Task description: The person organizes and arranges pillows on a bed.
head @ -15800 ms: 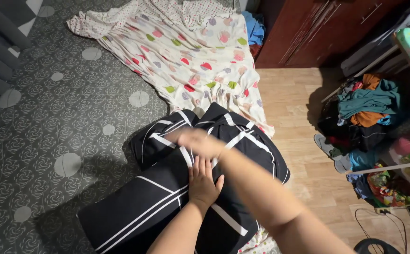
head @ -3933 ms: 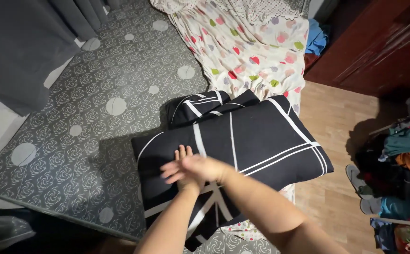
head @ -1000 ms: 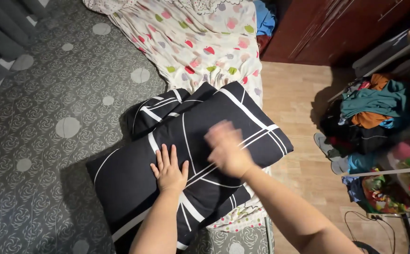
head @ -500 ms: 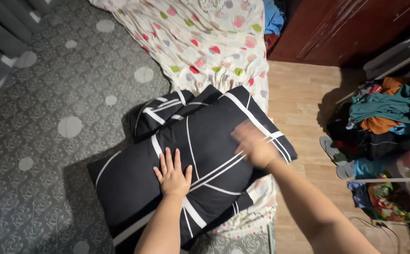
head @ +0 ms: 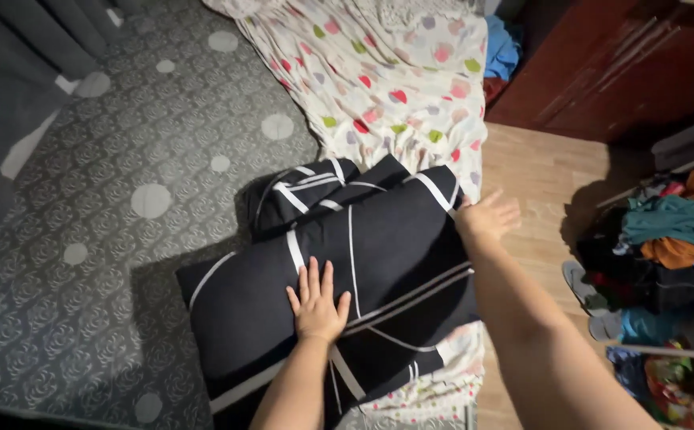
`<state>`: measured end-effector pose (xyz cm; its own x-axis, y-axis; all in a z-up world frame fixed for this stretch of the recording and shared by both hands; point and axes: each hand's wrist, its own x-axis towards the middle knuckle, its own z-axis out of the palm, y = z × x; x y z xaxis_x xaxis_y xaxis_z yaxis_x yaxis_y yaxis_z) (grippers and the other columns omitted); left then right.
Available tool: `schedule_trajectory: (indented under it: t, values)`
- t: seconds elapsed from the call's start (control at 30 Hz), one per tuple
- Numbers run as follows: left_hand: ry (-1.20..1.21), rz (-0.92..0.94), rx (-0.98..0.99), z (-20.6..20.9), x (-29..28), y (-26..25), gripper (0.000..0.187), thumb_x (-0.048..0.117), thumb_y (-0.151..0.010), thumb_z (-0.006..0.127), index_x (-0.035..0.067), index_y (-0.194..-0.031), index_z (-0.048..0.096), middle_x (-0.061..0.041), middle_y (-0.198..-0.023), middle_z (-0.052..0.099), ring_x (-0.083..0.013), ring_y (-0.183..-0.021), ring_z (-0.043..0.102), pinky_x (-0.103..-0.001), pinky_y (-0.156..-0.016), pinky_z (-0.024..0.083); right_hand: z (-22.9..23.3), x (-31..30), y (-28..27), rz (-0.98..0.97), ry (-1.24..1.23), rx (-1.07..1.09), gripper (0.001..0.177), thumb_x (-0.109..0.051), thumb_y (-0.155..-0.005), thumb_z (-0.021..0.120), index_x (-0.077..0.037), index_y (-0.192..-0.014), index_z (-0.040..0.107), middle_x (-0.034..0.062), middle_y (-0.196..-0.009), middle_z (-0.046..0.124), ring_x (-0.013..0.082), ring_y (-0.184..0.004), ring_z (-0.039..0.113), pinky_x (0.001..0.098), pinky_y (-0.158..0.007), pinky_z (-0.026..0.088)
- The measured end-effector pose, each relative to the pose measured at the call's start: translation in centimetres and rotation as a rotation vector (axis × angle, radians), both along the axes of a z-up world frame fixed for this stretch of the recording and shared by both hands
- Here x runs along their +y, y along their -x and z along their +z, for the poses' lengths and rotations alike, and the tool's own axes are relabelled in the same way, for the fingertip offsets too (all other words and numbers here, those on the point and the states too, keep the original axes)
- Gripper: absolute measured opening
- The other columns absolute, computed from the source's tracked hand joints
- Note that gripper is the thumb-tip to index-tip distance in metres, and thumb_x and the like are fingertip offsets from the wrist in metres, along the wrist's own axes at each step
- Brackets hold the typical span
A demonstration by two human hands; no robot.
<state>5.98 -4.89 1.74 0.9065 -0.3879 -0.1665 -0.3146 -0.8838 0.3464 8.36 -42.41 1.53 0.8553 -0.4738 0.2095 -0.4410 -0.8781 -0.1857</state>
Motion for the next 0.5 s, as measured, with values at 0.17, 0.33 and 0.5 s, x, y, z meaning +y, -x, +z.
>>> schedule_trajectory:
  t: [0.17,0.33,0.5]
  values:
    - [-0.011,-0.005,0.034,-0.3,0.4,-0.5,0.076,0.053,-0.095,0.05,0.025,-0.16,0.022,-0.006,-0.17,0.004,-0.03,-0.156,0.003,-0.062,-0.12,0.004,7.2,9.6,1.7,0.68,0.081,-0.087,0.058,-0.044,-0.092,0.056,-0.018,-0.143,0.06,0.0124,-0.16,0.042,0.0379,-0.15,0.034,0.0594,-0.116,0.032]
    - [-0.019,-0.025,0.064,-0.6,0.0,-0.3,0.075,0.054,-0.097,0.048,0.025,-0.161,0.021,-0.005,-0.171,0.002,-0.0302,-0.157,0.001,-0.062,-0.121,0.003,6.2,1.8,2.5,-0.017,-0.153,0.087,0.06,-0.045,-0.099,0.057,-0.012,-0.149,0.054,0.0166,-0.158,0.049,0.0361,-0.151,0.041,0.0554,-0.119,0.036]
    - [-0.032,-0.019,0.087,-1.0,0.0,-0.6,0.075,0.055,-0.097,0.046,0.026,-0.161,0.02,-0.005,-0.171,0.001,-0.0298,-0.156,0.0,-0.062,-0.121,0.002,2.2,0.4,1.4,-0.16,-0.333,0.002,0.074,-0.049,-0.099,0.065,-0.009,-0.157,0.044,0.0232,-0.16,0.046,0.0383,-0.152,0.041,0.0514,-0.122,0.036]
